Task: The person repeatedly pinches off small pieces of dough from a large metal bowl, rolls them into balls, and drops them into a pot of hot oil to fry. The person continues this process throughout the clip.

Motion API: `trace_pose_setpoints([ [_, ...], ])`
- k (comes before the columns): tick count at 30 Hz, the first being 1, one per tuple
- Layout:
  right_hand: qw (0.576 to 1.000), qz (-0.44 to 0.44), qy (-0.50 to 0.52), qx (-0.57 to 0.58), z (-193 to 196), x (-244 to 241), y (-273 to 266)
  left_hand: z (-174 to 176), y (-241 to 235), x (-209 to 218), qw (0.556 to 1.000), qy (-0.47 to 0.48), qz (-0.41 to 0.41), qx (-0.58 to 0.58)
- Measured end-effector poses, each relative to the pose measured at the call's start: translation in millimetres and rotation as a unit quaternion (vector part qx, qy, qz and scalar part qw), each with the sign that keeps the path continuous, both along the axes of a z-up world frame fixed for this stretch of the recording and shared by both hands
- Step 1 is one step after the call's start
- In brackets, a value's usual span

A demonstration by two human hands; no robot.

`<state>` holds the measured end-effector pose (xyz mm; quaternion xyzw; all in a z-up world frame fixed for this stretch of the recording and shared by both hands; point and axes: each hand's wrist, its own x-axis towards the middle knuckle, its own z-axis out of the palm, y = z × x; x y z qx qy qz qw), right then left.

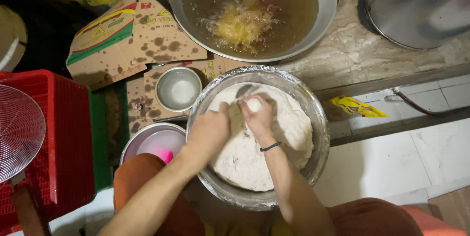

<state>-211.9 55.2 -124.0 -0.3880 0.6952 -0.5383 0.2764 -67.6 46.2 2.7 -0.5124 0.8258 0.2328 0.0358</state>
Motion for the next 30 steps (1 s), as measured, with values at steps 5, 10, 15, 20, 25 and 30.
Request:
trace_pose_setpoints([
  [5,0.980,-0.038,-0.016,0.197,15.6,-4.7,-2.2,13.9,11.6,-9.4,0.997,-0.029,-0.065,-0.008],
  [10,0.984,-0.057,-0.020,0.168,-5.0,-9.7,-0.9,-23.7,-13.7,-7.5,0.998,0.014,-0.067,-0.015],
  [15,0.979,-0.086,-0.016,0.184,-9.9,-16.4,-2.5,-6.6,-47.0,-1.5,0.965,0.143,0.022,0.220],
  [20,0.981,-0.090,0.020,0.168,-5.7,-21.2,-2.3,46.4,-58.4,-10.5,0.940,0.177,0.091,0.277],
  [25,0.989,-0.075,0.111,0.062,-13.7,-26.6,-3.1,14.4,-154.1,-51.3,0.960,0.221,0.025,0.168],
  [30,0.977,-0.085,0.195,-0.016,-1.3,-23.9,7.7,-45.8,-224.0,-125.0,0.995,0.072,0.067,-0.009],
])
